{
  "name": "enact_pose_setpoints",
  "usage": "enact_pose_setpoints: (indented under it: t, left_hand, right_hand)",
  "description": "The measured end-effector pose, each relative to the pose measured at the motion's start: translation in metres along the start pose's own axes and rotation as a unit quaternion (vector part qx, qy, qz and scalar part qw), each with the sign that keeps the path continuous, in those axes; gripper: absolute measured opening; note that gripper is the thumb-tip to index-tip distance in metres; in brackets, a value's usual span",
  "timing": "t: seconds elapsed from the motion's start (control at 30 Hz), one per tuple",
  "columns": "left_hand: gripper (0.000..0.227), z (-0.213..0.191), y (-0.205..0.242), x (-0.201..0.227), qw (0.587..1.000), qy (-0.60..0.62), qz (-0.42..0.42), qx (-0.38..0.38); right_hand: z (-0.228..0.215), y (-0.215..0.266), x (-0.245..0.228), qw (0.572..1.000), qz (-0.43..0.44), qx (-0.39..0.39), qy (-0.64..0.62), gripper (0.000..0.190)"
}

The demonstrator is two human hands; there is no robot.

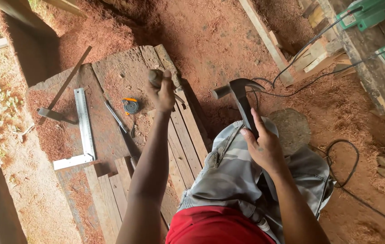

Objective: The person uses a hammer to strike a cylindrical wooden object placed on a wooden plank. The person repeatedly lifts and strikes the object with the hammer, occasionally repositioning the object on the plank.

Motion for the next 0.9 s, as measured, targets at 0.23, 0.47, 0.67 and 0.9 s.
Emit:
enact_pose_setpoints:
  t: [0.23, 0.47, 0.67, 0.9]
  left_hand:
    - [0.024, -0.026, 0.004, 0.003, 0.997, 0.048, 0.020, 0.058]
    - [0.022, -0.043, 0.015, 0.007, 0.990, 0.067, 0.027, 0.120]
    - [0.020, -0.039, 0.024, 0.026, 0.990, 0.038, 0.047, 0.131]
    - [0.029, -0.022, 0.034, 0.023, 0.984, -0.135, 0.079, 0.088]
  right_hand:
    - [-0.001, -0.002, -0.003, 0.999, 0.033, -0.014, 0.013, 0.065]
    - [0.000, -0.002, -0.001, 1.000, -0.004, 0.005, 0.030, 0.064]
    - [0.000, -0.001, -0.001, 0.999, 0.042, -0.016, 0.023, 0.066]
    - [-0.001, -0.004, -0.035, 0.999, -0.041, -0.008, 0.014, 0.064]
Point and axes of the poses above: each hand's wrist, its own y-axis away from the middle knuckle, its own z-axis out of the palm, x = y × z, the point moved 5 cm from there along -y, towards the middle knuckle, and after that the axes turned 12 degrees about z, right-handed, at the moved point
